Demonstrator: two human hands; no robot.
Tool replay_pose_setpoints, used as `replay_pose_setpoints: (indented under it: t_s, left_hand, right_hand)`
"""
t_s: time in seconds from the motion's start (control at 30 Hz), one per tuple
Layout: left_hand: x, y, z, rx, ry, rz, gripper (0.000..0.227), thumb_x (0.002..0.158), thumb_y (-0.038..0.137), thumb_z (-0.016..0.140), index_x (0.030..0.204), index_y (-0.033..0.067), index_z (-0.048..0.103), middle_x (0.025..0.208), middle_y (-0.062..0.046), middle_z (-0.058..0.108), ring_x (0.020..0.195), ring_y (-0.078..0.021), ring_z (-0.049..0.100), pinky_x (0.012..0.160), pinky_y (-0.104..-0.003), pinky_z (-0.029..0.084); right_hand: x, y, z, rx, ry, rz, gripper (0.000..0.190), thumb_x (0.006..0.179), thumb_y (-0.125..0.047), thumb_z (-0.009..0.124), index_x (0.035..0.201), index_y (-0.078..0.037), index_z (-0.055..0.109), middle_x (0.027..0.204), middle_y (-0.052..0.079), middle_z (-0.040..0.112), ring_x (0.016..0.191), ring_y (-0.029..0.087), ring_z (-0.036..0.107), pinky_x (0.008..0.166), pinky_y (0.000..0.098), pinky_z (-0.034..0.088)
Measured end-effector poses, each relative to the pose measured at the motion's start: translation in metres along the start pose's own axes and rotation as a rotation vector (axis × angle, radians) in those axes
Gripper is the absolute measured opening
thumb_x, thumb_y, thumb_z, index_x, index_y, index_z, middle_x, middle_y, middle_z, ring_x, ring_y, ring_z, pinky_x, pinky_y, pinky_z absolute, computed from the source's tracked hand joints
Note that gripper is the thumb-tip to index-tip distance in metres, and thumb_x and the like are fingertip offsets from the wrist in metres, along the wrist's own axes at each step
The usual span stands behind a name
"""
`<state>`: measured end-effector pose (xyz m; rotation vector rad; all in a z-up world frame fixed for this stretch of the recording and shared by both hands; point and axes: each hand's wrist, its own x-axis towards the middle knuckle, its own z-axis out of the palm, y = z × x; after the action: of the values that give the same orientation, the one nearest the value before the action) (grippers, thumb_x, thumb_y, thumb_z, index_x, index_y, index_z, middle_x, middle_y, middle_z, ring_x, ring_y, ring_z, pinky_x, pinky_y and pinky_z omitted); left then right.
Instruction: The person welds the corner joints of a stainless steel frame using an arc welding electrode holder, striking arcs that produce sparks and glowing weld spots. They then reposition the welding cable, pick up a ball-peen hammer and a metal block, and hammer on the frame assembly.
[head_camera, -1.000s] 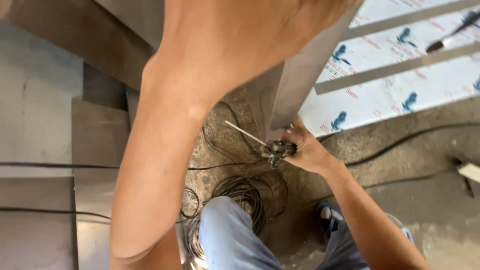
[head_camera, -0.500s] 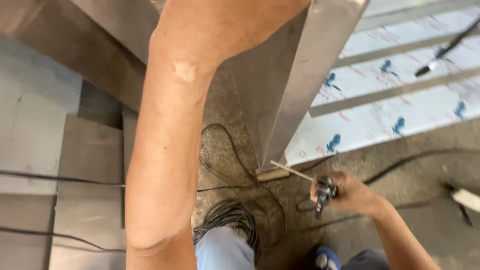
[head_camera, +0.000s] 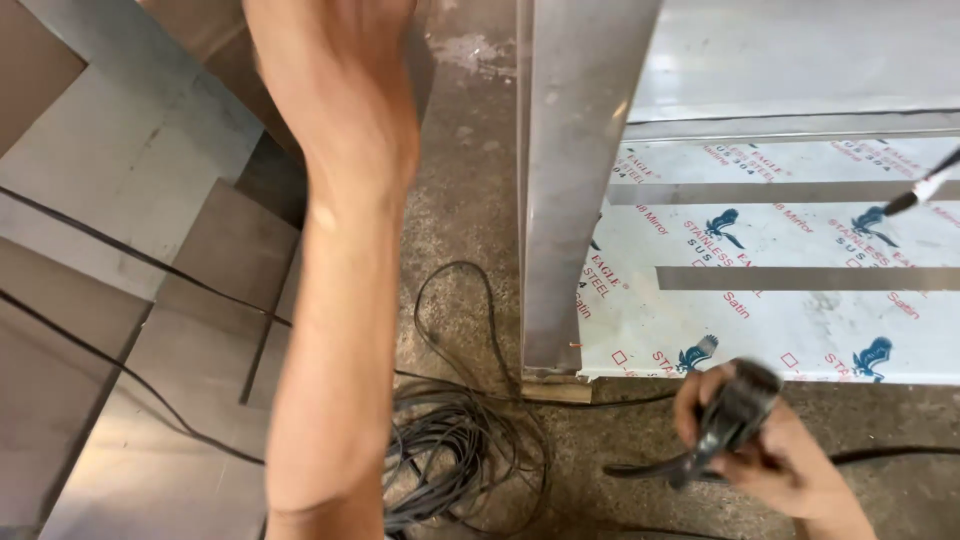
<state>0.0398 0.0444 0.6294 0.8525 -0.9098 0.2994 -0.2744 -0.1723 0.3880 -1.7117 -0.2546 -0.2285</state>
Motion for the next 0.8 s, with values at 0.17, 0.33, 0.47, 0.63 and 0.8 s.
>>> replay_pose_setpoints:
  t_s: [0.17, 0.33, 0.47, 0.63, 0.8]
  left_hand:
    - [-0.095, -0.026, 0.006, 0.228, -0.044, -0.143, 0.026, 0.106, 0.020, 0.071, 0.124, 0.0025, 0.067, 0.120, -0.012, 0.067, 0.107, -0.0185, 0.061, 0.100, -0.035, 0.056]
    - [-0.100, 0.012, 0.032, -0.012, -0.089, -0.110, 0.029, 0.101, 0.025, 0.074, 0.120, 0.0052, 0.063, 0.143, -0.013, 0.056, 0.134, -0.0234, 0.058, 0.119, -0.041, 0.048]
    - [-0.102, 0.031, 0.016, 0.175, -0.236, -0.040, 0.033, 0.096, 0.030, 0.075, 0.116, 0.0046, 0.072, 0.155, -0.022, 0.047, 0.145, -0.0336, 0.051, 0.124, -0.046, 0.042]
    - [-0.091, 0.041, 0.001, 0.184, -0.372, -0.003, 0.031, 0.096, 0.029, 0.073, 0.114, 0.0036, 0.077, 0.166, -0.028, 0.037, 0.156, -0.0408, 0.040, 0.126, -0.051, 0.033]
    - [-0.085, 0.051, -0.010, 0.131, -0.463, -0.182, 0.027, 0.100, 0.026, 0.067, 0.111, 0.0046, 0.080, 0.164, -0.029, 0.041, 0.161, -0.0412, 0.031, 0.127, -0.053, 0.030]
  right_hand:
    - [-0.017, -0.051, 0.028, -0.194, 0.450, -0.145, 0.028, 0.090, -0.004, 0.066, 0.116, -0.001, 0.056, 0.110, 0.022, 0.068, 0.083, 0.025, 0.070, 0.068, 0.0430, 0.058]
    - [0.037, -0.137, 0.055, -0.315, 0.648, -0.337, 0.032, 0.101, -0.017, 0.055, 0.127, 0.001, 0.047, 0.117, 0.022, 0.066, 0.095, 0.023, 0.071, 0.077, 0.0402, 0.062]
    - [0.063, -0.137, 0.062, -0.586, 0.717, -0.406, 0.061, 0.104, -0.023, 0.055, 0.158, 0.002, 0.039, 0.093, 0.006, 0.065, 0.075, 0.012, 0.062, 0.066, 0.0271, 0.052]
    - [0.133, -0.142, 0.121, -0.572, 0.950, -0.391, 0.040, 0.106, -0.018, 0.049, 0.141, 0.003, 0.046, 0.080, 0.003, 0.063, 0.065, 0.008, 0.055, 0.057, 0.0224, 0.047]
    - [0.141, -0.127, 0.152, -0.408, 0.988, -0.349, 0.046, 0.108, -0.016, 0.048, 0.149, 0.003, 0.043, 0.078, 0.003, 0.063, 0.062, 0.006, 0.052, 0.056, 0.0221, 0.043]
